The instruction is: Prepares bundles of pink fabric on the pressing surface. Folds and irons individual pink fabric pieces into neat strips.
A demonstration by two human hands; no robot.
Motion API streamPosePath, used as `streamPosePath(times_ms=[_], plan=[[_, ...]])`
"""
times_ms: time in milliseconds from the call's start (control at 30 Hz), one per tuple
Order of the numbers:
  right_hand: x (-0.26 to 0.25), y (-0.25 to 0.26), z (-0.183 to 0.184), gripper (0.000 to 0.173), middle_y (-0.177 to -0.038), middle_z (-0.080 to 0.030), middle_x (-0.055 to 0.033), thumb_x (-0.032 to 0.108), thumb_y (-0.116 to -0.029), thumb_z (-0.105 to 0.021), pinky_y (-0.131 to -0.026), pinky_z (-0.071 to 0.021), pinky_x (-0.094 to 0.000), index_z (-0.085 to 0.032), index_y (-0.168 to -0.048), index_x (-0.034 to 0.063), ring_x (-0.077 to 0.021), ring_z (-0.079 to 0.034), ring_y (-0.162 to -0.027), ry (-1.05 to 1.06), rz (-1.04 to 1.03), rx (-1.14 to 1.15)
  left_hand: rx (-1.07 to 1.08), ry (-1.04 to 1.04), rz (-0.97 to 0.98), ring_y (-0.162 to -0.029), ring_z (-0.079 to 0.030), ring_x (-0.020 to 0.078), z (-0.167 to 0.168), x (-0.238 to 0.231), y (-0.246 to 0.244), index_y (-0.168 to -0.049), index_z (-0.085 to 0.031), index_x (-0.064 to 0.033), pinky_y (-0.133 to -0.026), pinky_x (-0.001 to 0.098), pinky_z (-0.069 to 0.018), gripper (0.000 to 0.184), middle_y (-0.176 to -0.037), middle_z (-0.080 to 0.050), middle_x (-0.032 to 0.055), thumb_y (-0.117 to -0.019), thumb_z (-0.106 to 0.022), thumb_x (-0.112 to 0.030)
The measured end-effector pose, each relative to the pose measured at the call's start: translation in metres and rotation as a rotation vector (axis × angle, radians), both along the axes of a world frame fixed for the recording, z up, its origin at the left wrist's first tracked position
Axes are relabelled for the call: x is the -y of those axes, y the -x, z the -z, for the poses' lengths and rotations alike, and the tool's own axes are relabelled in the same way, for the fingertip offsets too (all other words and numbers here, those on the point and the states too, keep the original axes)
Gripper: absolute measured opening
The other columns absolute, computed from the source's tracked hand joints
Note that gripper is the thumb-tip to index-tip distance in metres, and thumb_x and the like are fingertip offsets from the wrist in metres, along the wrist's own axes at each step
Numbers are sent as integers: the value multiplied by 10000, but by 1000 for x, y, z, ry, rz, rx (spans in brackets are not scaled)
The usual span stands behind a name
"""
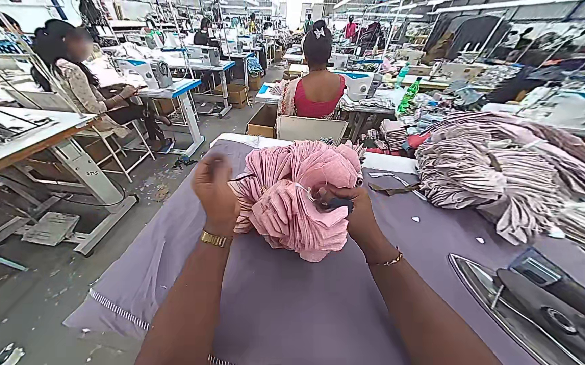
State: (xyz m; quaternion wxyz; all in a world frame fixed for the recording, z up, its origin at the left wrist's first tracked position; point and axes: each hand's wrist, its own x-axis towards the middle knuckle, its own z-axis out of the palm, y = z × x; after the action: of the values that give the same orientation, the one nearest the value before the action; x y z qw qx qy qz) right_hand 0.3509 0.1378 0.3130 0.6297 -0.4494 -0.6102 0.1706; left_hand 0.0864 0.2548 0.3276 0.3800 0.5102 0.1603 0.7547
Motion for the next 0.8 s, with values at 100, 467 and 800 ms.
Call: streamPosePath(times_ms=[100, 467, 800], plan=[[1, -1, -6, 192, -686, -720, -2, 123, -897, -736, -643, -587, -281, -738, -708, 90, -70, -676, -640, 51, 110, -235, 214, 232, -79, -520, -398, 22, -8, -20, 20, -1069, -602, -208, -533, 206, -394, 179, -631, -404, -121, -1092, -456, -308], [15, -59, -25, 341, -647, -636, 57, 438, -916, -745, -593, -518, -290, -687, -738, 153, -43, -595, -592, 749, 15, 230, -1143, 368, -116, -1178, -667, 248, 19, -28, 4, -1368, -644, -163, -1008, 572, -530, 842, -1242, -705, 99, -787, -672, -771], [1, -23, -2, 292, -735, -694, -32, 370, -874, -737, -639, -581, -351, -686, -848, 84, -128, -675, -665, 821, 40, -82, -1063, 464, -97, -983, -709, 239, 27, -39, 12, -1158, -724, -137, -894, 553, -570, 561, -1022, -737, 89, -760, -790, -527]])
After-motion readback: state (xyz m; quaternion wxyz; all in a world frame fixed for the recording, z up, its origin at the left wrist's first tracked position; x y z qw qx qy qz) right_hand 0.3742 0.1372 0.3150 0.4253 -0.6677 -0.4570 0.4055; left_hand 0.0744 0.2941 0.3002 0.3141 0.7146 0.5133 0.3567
